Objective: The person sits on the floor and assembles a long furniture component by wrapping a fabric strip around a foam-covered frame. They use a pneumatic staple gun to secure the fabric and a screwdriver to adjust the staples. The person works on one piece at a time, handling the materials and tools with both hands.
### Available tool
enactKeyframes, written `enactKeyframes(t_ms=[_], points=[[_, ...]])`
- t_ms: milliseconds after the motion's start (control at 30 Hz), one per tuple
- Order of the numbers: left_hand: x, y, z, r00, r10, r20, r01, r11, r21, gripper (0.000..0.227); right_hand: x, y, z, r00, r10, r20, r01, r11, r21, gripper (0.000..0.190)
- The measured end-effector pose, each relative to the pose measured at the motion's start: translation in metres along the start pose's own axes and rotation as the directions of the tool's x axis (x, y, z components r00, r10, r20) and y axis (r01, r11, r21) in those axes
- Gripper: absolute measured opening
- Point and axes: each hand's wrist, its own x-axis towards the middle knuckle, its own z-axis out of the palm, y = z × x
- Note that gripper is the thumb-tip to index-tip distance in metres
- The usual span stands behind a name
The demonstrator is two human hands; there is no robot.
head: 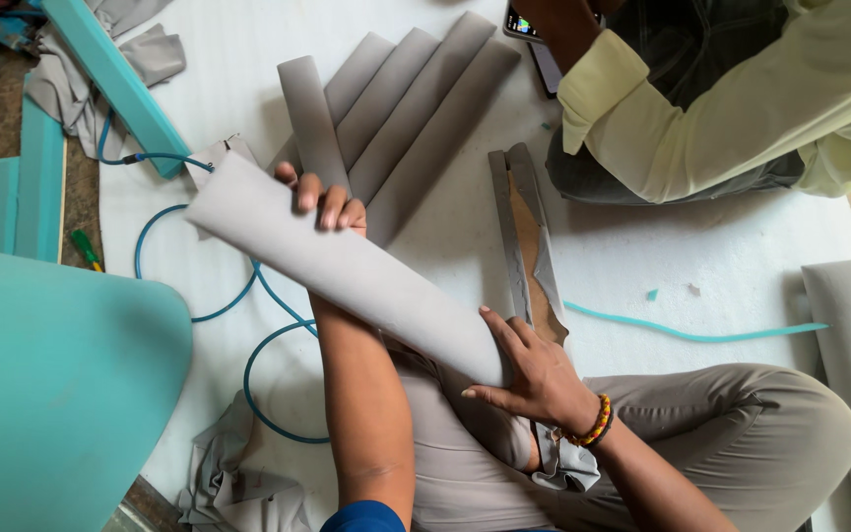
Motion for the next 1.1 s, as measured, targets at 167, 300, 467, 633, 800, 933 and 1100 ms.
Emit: enactKeyframes(t_ms=[167, 300, 467, 633, 800, 933, 1100], points=[[0.008, 0.014, 0.03, 0.924, 0.016, -0.383, 0.081, 0.969, 0.234, 0.057, -0.004, 0.01, 0.011, 0.97, -0.066, -0.234, 0.039, 0.992, -0.119, 0.112], [0.012, 0.005, 0.048, 0.902, 0.057, -0.429, 0.117, 0.922, 0.368, 0.089, -0.007, 0.02, 0.011, 0.912, -0.123, -0.39, 0.069, 0.986, -0.15, 0.108], [0.014, -0.008, 0.063, 0.892, 0.201, -0.405, 0.143, 0.724, 0.674, 0.082, -0.007, 0.022, 0.013, 0.918, -0.029, -0.395, -0.009, 0.996, -0.093, 0.1], [0.013, -0.01, 0.056, 0.816, 0.262, -0.515, 0.143, 0.772, 0.619, 0.091, -0.008, 0.026, 0.014, 0.919, -0.035, -0.392, -0.01, 0.994, -0.112, 0.097], [0.005, -0.004, 0.029, 0.695, 0.41, -0.591, 0.138, 0.73, 0.669, 0.08, -0.01, 0.028, 0.02, 0.905, -0.079, -0.418, 0.047, 0.995, -0.087, 0.069], [0.001, 0.004, 0.007, 0.715, 0.369, -0.594, 0.004, 0.847, 0.532, 0.075, -0.014, 0.026, 0.022, 0.941, -0.004, -0.337, 0.003, 1.0, -0.005, 0.062], [0.0, 0.008, 0.003, 0.889, 0.228, -0.397, -0.099, 0.942, 0.32, 0.059, -0.018, 0.019, 0.019, 0.937, -0.138, -0.32, 0.171, 0.982, 0.076, 0.051]])
